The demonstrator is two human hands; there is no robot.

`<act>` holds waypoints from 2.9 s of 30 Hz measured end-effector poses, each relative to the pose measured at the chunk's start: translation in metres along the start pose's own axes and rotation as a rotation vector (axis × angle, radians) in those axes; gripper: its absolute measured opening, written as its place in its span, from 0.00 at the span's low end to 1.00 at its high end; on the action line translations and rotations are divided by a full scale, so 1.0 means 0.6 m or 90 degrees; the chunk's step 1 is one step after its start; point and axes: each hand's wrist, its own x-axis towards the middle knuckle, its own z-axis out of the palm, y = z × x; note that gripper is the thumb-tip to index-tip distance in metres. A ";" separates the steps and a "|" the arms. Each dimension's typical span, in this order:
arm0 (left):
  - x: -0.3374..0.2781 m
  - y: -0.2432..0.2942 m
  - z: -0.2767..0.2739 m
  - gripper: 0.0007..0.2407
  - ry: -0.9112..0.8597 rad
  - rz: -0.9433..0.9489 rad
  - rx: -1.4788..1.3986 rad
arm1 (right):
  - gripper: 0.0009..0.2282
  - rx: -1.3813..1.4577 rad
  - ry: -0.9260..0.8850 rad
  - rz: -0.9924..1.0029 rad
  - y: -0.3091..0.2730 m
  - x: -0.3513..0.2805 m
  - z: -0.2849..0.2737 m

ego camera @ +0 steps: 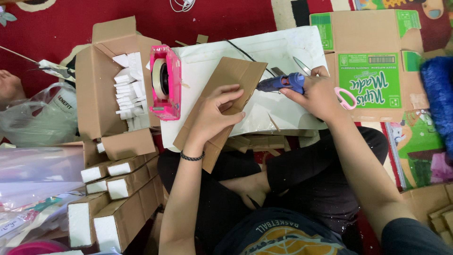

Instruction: The person assembles cardboard boxes by folding the cardboard and applying glue with a glue gun and tape from a dispenser.

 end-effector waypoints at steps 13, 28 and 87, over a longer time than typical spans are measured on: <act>-0.003 0.004 -0.011 0.22 0.009 0.006 0.008 | 0.17 -0.104 0.054 0.010 -0.011 0.022 -0.034; -0.058 0.030 -0.035 0.11 0.313 0.159 0.175 | 0.17 0.863 0.022 0.762 0.045 0.064 0.033; -0.145 0.014 0.062 0.31 0.063 0.197 -0.296 | 0.27 1.000 0.045 0.154 -0.284 0.045 0.036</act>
